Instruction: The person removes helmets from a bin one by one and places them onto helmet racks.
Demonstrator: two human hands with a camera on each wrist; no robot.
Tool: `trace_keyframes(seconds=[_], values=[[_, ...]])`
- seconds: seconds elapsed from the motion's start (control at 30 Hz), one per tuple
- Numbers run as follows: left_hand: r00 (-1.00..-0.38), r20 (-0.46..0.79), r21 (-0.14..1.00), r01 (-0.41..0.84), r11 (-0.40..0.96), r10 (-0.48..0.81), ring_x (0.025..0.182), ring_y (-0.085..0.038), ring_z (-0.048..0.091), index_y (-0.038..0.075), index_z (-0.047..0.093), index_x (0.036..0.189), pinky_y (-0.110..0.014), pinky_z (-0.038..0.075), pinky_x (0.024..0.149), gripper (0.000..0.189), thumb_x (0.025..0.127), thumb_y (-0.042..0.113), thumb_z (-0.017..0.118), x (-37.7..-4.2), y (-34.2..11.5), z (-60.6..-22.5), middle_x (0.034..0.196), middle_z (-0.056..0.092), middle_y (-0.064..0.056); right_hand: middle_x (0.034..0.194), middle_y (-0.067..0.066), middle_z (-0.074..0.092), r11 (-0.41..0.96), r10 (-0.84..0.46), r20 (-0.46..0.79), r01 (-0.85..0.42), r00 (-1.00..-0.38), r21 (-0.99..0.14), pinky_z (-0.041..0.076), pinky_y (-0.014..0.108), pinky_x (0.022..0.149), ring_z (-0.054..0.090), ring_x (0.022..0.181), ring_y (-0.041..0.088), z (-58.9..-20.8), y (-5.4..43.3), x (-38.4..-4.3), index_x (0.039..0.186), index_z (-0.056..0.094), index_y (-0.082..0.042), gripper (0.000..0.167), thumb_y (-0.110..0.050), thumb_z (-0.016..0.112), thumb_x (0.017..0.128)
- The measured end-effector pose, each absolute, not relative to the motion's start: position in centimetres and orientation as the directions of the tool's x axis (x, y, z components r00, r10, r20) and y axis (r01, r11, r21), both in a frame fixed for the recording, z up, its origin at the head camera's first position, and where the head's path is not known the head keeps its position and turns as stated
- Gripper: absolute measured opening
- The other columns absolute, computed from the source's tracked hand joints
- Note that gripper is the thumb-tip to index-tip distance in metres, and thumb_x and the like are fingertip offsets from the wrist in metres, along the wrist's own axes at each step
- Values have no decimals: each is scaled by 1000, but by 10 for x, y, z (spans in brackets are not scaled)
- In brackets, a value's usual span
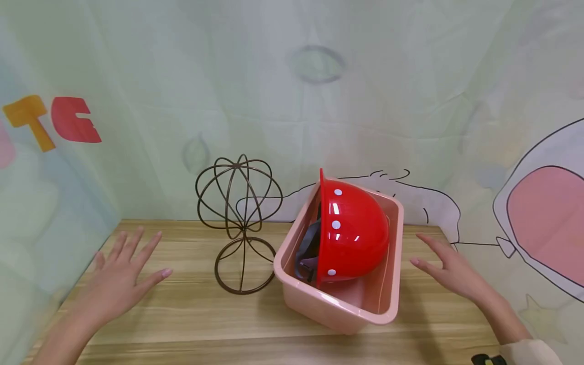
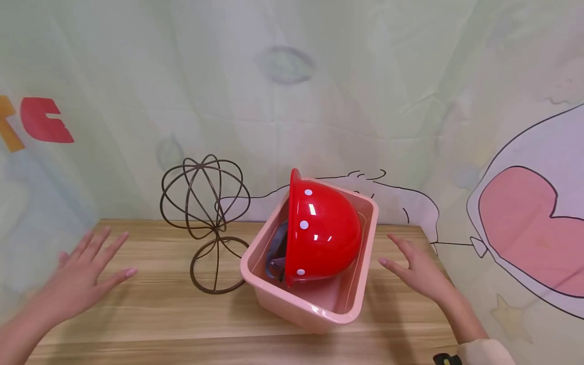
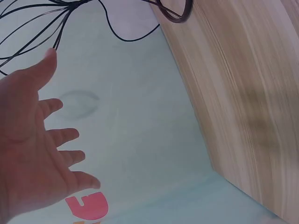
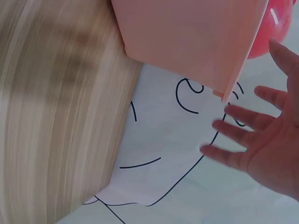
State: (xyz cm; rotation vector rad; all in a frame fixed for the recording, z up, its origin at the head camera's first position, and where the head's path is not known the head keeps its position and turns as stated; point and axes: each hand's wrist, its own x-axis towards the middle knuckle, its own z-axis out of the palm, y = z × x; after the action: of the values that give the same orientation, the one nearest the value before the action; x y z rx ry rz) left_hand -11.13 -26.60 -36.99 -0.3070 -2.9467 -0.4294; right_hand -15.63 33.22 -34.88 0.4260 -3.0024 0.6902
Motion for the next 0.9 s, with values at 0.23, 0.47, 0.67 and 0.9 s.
trace_keyframes(seconds=[0.23, 0.47, 0.67, 0.9], values=[[-953, 232, 418, 278, 865, 194, 116, -56, 28, 2, 28, 141, -71, 28, 82, 70, 88, 34, 60, -108, -259, -364, 130, 33, -35, 117, 20, 55, 736, -338, 106, -333, -935, -590, 53, 41, 76, 55, 101, 36, -349, 323, -158, 131, 44, -1, 51, -23, 61, 88], [-950, 209, 550, 309, 776, 230, 110, -43, 45, -2, 44, 129, -58, 41, 83, 50, 90, 24, 59, -104, -246, -354, 125, 47, -26, 120, 17, 54, 682, -383, 113, -363, -917, -635, 52, 21, 73, 57, 98, 29, -351, 316, -162, 130, 47, -4, 49, -20, 63, 86], [-936, 210, 609, 351, 712, 282, 106, -32, 53, 2, 49, 126, -43, 50, 79, 42, 90, 21, 59, -101, -231, -352, 121, 55, -16, 124, 16, 52, 647, -390, 67, -325, -918, -690, 54, 29, 73, 54, 104, 32, -355, 312, -164, 130, 46, -4, 50, -22, 64, 86], [-920, 237, 641, 390, 661, 312, 101, -24, 56, 4, 52, 123, -35, 52, 77, 37, 89, 17, 60, -102, -214, -356, 117, 58, -11, 127, 15, 50, 644, -389, 78, -332, -918, -689, 54, 33, 75, 52, 107, 33, -360, 311, -165, 131, 45, -6, 52, -22, 64, 86]])
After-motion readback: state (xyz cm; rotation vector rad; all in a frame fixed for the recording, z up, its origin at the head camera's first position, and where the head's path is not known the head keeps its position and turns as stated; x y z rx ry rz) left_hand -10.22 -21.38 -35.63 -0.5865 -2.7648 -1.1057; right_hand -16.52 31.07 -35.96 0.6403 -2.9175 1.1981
